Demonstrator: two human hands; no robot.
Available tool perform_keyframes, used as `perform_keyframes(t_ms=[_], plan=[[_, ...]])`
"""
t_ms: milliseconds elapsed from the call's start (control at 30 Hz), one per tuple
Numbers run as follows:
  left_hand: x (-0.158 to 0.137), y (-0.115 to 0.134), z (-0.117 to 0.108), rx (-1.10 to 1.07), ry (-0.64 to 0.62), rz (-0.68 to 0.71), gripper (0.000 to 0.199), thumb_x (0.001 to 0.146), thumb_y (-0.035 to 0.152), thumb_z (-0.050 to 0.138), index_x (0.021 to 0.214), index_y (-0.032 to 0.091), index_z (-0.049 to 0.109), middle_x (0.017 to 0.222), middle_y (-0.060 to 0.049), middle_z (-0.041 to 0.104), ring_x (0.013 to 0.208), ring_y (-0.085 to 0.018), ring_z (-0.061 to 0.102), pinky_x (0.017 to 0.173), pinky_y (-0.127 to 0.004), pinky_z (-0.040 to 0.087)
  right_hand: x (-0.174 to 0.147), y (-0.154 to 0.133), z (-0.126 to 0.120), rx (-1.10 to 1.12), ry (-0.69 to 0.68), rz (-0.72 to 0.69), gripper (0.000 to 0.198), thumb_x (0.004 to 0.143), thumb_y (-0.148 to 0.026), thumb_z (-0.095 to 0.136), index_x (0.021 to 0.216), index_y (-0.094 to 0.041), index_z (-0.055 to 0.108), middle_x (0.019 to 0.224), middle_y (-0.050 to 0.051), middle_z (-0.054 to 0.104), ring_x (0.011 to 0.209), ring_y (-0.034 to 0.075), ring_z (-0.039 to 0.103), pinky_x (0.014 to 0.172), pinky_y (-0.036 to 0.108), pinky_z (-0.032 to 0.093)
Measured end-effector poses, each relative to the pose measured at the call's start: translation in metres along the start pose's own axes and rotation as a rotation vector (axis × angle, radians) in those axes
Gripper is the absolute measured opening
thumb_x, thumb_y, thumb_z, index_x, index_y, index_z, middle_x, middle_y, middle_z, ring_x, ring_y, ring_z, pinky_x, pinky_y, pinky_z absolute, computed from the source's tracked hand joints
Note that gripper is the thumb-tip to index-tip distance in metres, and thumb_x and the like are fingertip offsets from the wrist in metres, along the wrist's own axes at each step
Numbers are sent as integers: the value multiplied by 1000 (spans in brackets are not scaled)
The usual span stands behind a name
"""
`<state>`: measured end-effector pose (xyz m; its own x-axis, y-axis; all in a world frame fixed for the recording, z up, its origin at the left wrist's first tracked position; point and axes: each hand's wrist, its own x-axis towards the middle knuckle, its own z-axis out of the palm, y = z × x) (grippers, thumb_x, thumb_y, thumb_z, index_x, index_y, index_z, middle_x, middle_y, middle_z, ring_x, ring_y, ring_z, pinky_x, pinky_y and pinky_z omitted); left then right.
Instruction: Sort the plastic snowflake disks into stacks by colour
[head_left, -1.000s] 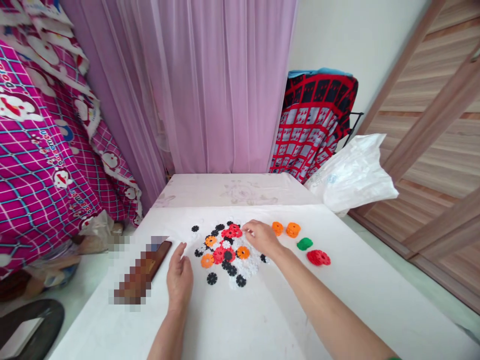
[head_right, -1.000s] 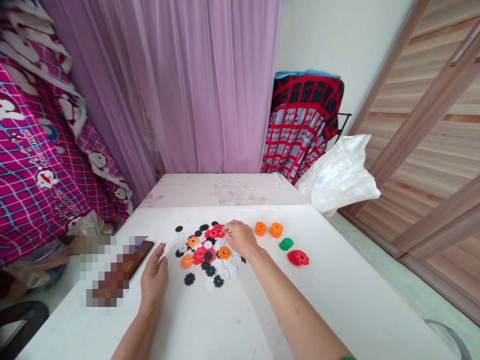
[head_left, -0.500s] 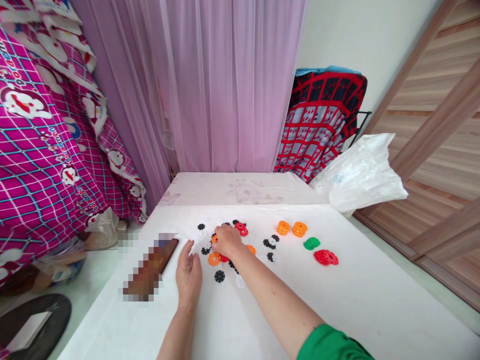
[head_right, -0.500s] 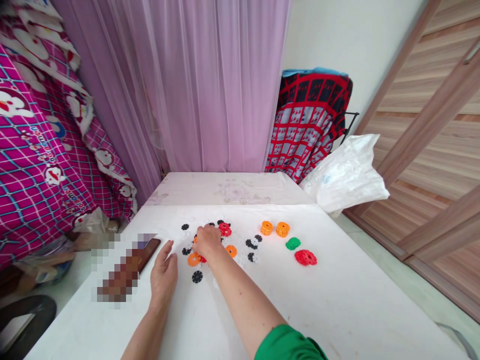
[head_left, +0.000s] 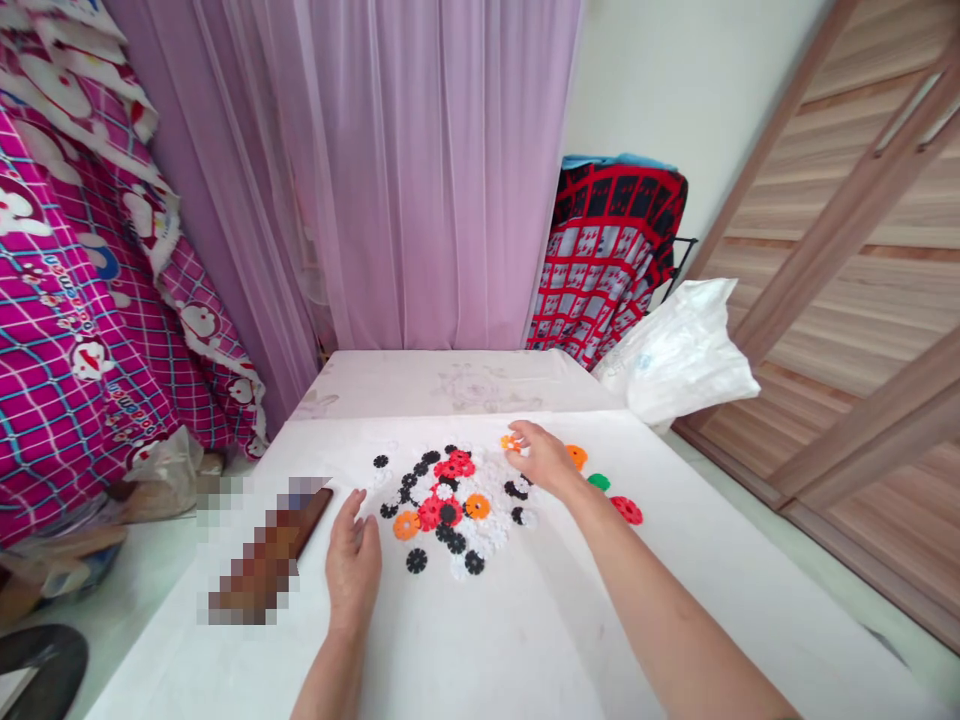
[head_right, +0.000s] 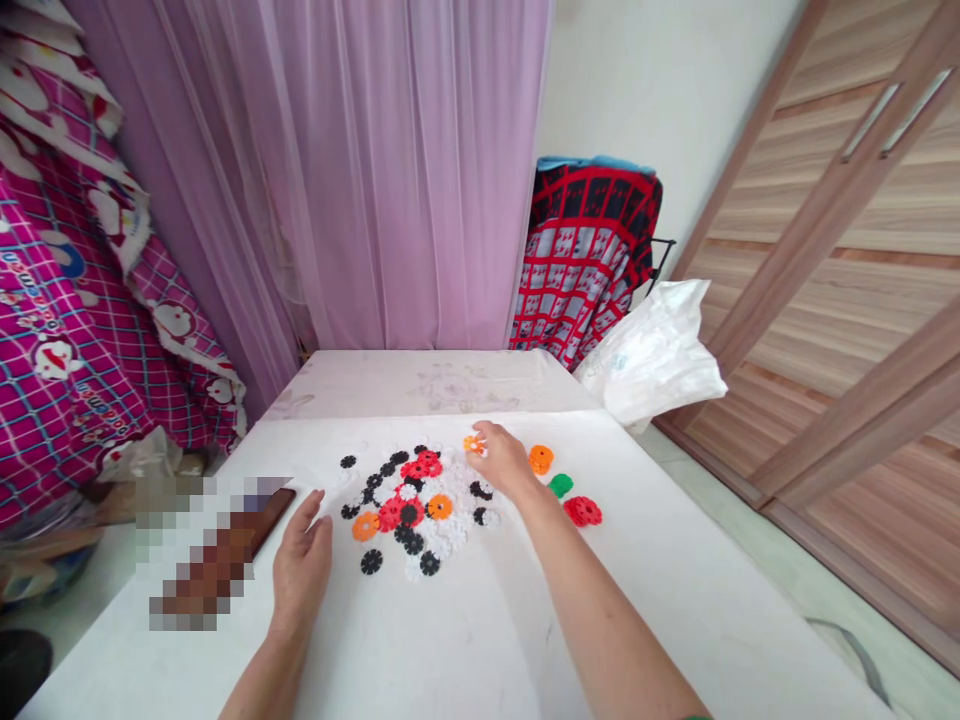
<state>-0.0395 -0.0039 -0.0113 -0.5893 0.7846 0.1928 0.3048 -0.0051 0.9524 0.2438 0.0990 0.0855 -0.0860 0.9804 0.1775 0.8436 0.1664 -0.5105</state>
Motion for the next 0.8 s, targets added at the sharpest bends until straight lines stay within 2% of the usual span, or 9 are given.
perform_keyframes(t_ms=[100, 200, 333, 500, 667, 800], plan=[[1, -2, 0, 12, -4, 15, 42, 83, 33, 53, 124, 24, 61, 137, -7, 58, 106, -20, 64, 103, -38, 46, 7, 39, -34, -50, 60, 97, 43, 78, -26, 61, 120, -21, 56, 111, 5, 66, 95, 17, 64, 83, 28, 47], [2, -2, 1, 15, 4, 3, 43, 83, 35, 53, 123, 24, 61, 137, -6, 58, 105, -20, 64, 102, -38, 46, 12, 58, -49, -108, 12, 92, 45, 77, -27, 63, 120, -22, 56, 111, 4, 67, 95, 17, 64, 82, 28, 47], [2, -1, 1, 23, 5, -14, 45, 82, 37, 53, 124, 24, 60, 138, -7, 57, 102, -21, 65, 101, -39, 47, 14, 60, -42, -205, -104, 62, 45, 75, -26, 64, 119, -23, 57, 114, 5, 68, 103, 19, 63, 86, 30, 47], [1, 1, 0, 18, 2, -18, 45, 82, 37, 53, 124, 23, 61, 138, -8, 57, 106, -21, 64, 102, -39, 47, 14, 60, -30, -292, -161, 75, 46, 77, -25, 61, 122, -22, 57, 118, 6, 67, 109, 22, 60, 93, 34, 44], [1, 2, -1, 20, 6, -29, 45, 82, 37, 53, 124, 24, 61, 138, -7, 56, 106, -21, 64, 102, -39, 47, 15, 64, -25, -307, -177, 66, 46, 77, -24, 60, 122, -23, 57, 118, 5, 67, 111, 22, 59, 94, 33, 43], [1, 2, -1, 34, 2, -41, 45, 82, 36, 53, 124, 23, 61, 138, -7, 57, 103, -21, 66, 101, -39, 48, 13, 61, -30, -322, -142, 64, 45, 78, -27, 62, 123, -23, 59, 119, 6, 66, 110, 22, 59, 93, 33, 43]])
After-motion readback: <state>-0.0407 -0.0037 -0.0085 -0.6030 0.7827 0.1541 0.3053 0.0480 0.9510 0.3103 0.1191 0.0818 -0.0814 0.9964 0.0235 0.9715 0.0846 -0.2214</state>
